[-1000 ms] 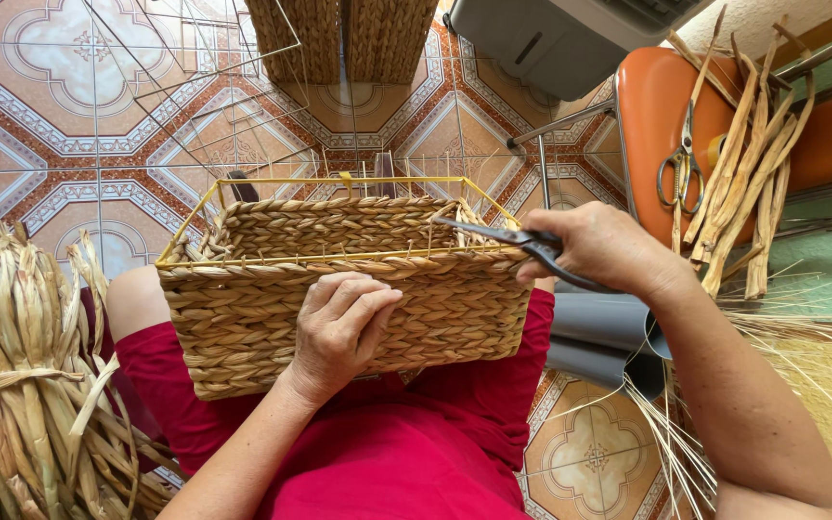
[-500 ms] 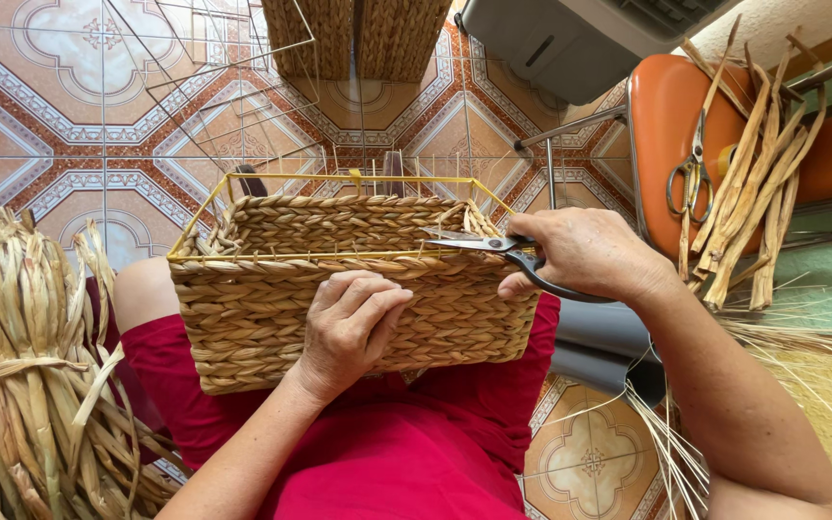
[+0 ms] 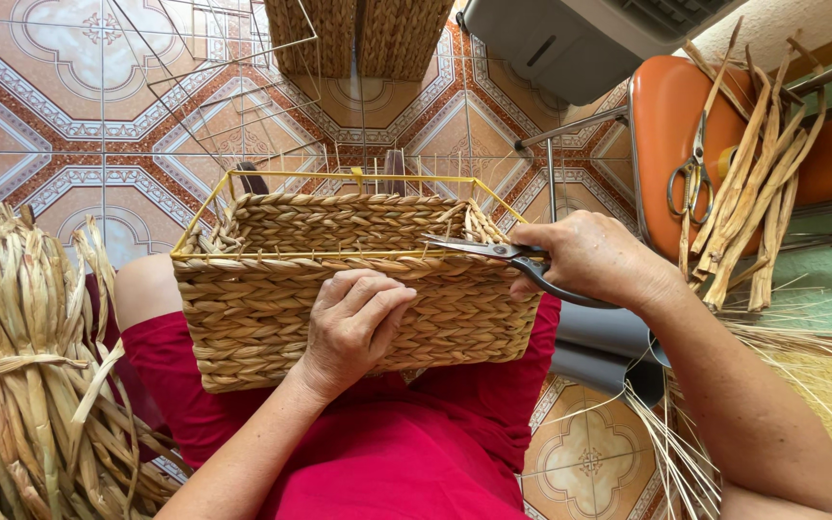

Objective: The person weaves dried palm leaves into a rectangular basket using a metal frame. They interlace the leaves through the frame, trim excess material with scissors, and continue weaving to build up the basket walls.

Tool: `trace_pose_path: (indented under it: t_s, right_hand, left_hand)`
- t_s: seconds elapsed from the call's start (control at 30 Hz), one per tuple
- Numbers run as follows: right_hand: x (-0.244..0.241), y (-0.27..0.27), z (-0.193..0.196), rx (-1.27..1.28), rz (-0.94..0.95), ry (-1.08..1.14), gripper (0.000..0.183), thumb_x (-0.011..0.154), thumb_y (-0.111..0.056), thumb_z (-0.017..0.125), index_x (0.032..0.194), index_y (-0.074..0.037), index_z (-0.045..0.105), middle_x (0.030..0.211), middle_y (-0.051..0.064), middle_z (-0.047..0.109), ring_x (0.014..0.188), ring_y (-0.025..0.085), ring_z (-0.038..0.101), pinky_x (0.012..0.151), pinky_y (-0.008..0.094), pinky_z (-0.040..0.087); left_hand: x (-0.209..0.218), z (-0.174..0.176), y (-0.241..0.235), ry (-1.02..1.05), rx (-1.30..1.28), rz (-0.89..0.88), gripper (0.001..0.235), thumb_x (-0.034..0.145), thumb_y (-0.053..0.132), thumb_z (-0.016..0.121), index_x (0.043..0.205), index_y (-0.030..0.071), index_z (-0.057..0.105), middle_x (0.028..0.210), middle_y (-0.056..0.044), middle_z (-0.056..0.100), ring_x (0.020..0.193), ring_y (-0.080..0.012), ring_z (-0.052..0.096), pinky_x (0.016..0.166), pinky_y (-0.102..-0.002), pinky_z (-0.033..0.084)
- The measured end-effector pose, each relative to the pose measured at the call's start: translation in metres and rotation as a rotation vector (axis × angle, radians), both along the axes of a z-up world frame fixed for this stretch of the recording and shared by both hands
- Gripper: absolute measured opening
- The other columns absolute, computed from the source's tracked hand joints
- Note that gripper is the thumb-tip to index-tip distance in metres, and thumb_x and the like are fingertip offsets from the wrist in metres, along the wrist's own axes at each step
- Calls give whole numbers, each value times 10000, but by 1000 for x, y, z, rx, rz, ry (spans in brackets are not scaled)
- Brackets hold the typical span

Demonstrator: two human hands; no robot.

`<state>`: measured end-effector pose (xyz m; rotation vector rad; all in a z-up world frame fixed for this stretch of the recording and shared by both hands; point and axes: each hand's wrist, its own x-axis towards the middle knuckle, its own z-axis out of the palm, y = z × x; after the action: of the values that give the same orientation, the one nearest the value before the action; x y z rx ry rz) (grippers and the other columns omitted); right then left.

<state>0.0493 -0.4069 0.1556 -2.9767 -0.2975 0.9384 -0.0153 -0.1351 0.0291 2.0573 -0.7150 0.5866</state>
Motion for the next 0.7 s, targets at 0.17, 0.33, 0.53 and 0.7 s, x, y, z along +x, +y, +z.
trace_pose_path:
  t_s: [0.17,0.33,0.53,0.7]
  right_hand:
    - [-8,-10,-12,25,28,-72,578,711,-605,777,1200,-307,695,774,176,724,823,397,703,748,515,536]
    - [-8,-18,-8,164,-25,-36,486,727,-612,730,1059,-257,734,797,107,760,807,363,731,731,494,546]
    - [-11,-2,6,39,-32,22,864,598,-786,761,1246,-228,634,993,56,725,950,279,717,784,458,549]
    - [-13,21,7,-8,16,-36,830,623,-797,713,1201,-206,635,1055,56,709,996,296,704,809,456,550]
  left_hand:
    - [1,-1,-1,-7,-7,-6,194,881,74,793,1049,127,711,1035,7,703,1029,-216,649,922,-375,496]
    - [1,-1,0,-6,-3,-8,188,885,71,787,1048,124,711,1030,3,702,1030,-215,648,924,-374,495]
    - [1,2,0,-18,23,8,347,901,40,772,1240,86,713,1030,-7,685,1021,-210,641,925,-371,491]
    - [-1,4,-2,-7,77,25,412,876,38,753,1281,85,695,1012,-8,655,1008,-222,617,899,-385,472]
